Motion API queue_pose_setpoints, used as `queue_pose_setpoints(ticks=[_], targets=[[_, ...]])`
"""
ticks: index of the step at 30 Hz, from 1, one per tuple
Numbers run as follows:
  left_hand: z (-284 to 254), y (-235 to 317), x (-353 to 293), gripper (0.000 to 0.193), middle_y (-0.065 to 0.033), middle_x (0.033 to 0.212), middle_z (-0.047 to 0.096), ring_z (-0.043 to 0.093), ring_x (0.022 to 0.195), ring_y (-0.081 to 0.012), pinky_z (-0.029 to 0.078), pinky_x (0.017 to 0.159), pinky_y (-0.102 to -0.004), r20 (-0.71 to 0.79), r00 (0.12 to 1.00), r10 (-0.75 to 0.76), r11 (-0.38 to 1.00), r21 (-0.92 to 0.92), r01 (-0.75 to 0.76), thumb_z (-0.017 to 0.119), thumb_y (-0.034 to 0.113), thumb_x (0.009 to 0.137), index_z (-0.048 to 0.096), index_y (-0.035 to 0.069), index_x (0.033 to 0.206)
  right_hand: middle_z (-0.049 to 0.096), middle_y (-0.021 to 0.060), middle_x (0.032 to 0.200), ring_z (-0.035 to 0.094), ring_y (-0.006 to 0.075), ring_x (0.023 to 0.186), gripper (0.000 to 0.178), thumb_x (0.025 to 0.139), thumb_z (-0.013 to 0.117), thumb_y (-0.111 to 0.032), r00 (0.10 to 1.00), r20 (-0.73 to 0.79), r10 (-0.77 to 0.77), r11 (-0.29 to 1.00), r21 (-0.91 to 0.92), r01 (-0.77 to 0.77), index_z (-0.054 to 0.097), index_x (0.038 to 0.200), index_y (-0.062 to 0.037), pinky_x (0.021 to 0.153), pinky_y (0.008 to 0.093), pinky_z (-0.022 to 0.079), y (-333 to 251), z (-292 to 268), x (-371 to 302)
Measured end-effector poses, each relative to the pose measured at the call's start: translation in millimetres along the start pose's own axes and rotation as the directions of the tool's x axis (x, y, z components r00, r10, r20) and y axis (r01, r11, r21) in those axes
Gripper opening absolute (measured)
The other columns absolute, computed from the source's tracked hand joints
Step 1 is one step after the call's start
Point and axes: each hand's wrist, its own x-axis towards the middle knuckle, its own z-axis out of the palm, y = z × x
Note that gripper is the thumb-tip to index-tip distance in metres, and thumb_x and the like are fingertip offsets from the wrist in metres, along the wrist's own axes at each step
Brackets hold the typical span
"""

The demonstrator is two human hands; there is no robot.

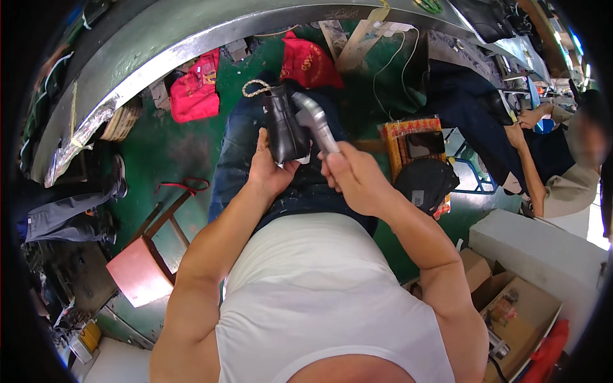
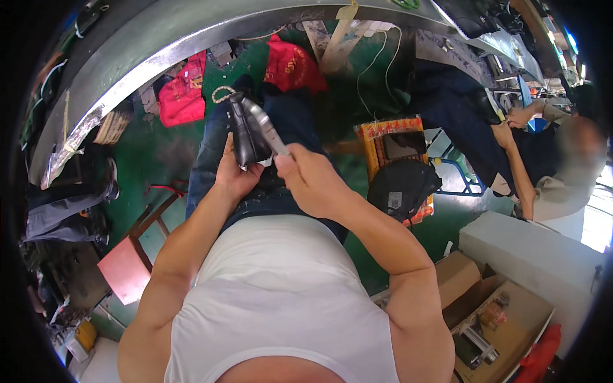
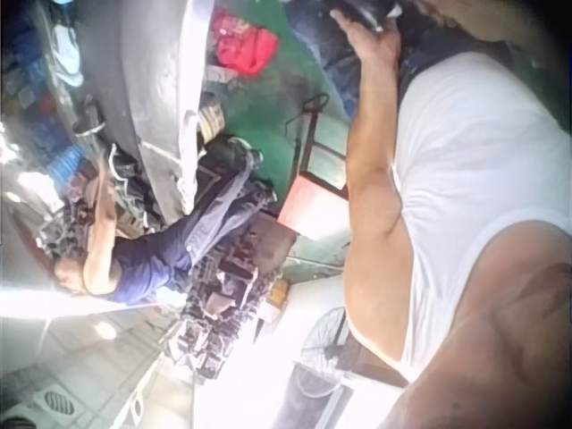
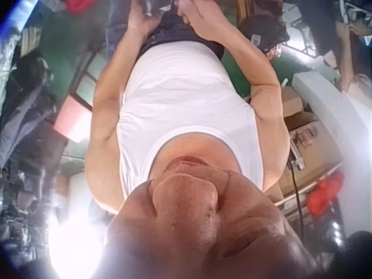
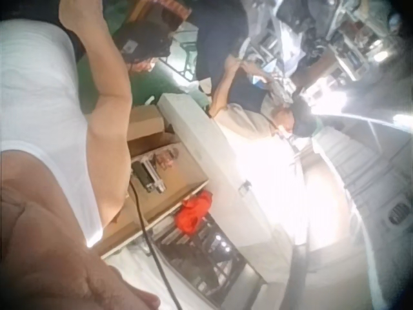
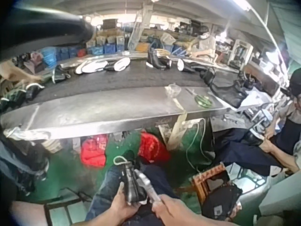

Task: Assembling shoes by pulling the upper material around a last or sole using pliers.

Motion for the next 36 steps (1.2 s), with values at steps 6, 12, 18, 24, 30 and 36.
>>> queue_pose_setpoints(ticks=[6,12,18,24,30,36], targets=[[-4,1,-1,0.040,-0.0036,0.109,0.070,0.067,0.104,-0.0207,0.054,0.098,-0.0419,-0.021,1.000,0.005,1.000,0.016,-0.005,0.046,0.047,0.102,0.065,0.014,0.115,0.058,0.0070,0.069,0.057,0.0143,0.061,0.033,0.104,0.046,-0.031,0.976,0.128,0.178,0.980,0.070,-0.188,0.054,0.095,-0.0003,0.058,0.0327,0.047,-2,3,12],[-3,3,-9,0.052,-0.0113,0.111,0.068,0.066,0.104,-0.0357,0.054,0.096,-0.0461,0.074,0.997,-0.021,1.000,0.017,0.020,0.047,0.053,0.100,0.061,0.008,0.121,0.063,0.0314,0.083,0.063,0.0486,0.082,0.044,0.100,0.051,-0.037,0.829,-0.323,-0.457,0.780,-0.594,0.198,0.057,0.089,0.0054,0.073,0.0542,0.049,-52,-69,117],[2,15,-16,0.058,-0.0117,0.111,0.068,0.067,0.102,-0.0351,0.056,0.091,-0.0452,0.186,0.981,-0.056,0.997,0.066,0.044,0.045,0.060,0.098,0.060,0.010,0.124,0.059,0.0267,0.121,0.057,0.0438,0.112,0.047,0.103,0.044,-0.037,0.594,-0.312,-0.741,0.539,-0.804,0.250,0.053,0.123,0.0039,0.096,0.0460,0.045,-74,-105,206],[4,28,28,0.062,-0.0169,0.123,0.062,0.062,0.113,-0.0316,0.050,0.099,-0.0399,-0.089,0.952,0.295,0.824,0.528,-0.206,0.038,0.056,0.102,0.050,0.005,0.137,0.057,0.0100,0.134,0.056,0.0176,0.117,0.074,0.100,0.039,-0.062,0.996,-0.092,0.011,0.640,0.766,0.063,0.043,0.145,-0.0030,0.104,0.0345,0.043,29,29,169],[-41,20,72,0.061,-0.0148,0.127,0.060,0.059,0.117,-0.0264,0.044,0.105,-0.0389,-0.147,0.970,0.195,0.860,0.501,-0.097,0.033,0.052,0.105,0.051,0.003,0.136,0.062,0.0077,0.123,0.060,0.0169,0.105,0.072,0.100,0.038,-0.062,0.984,-0.101,0.147,0.743,0.668,-0.043,0.050,0.138,-0.0024,0.095,0.0312,0.047,142,68,214],[-18,25,74,0.071,-0.0148,0.125,0.062,0.062,0.113,-0.0274,0.051,0.097,-0.0426,-0.337,0.914,0.225,0.864,0.503,-0.027,0.032,0.063,0.101,0.052,0.004,0.133,0.064,0.0126,0.123,0.060,0.0215,0.109,0.081,0.098,0.033,-0.068,0.923,-0.159,0.349,0.773,0.605,-0.189,0.062,0.129,0.0003,0.098,0.0337,0.044,132,75,221]])
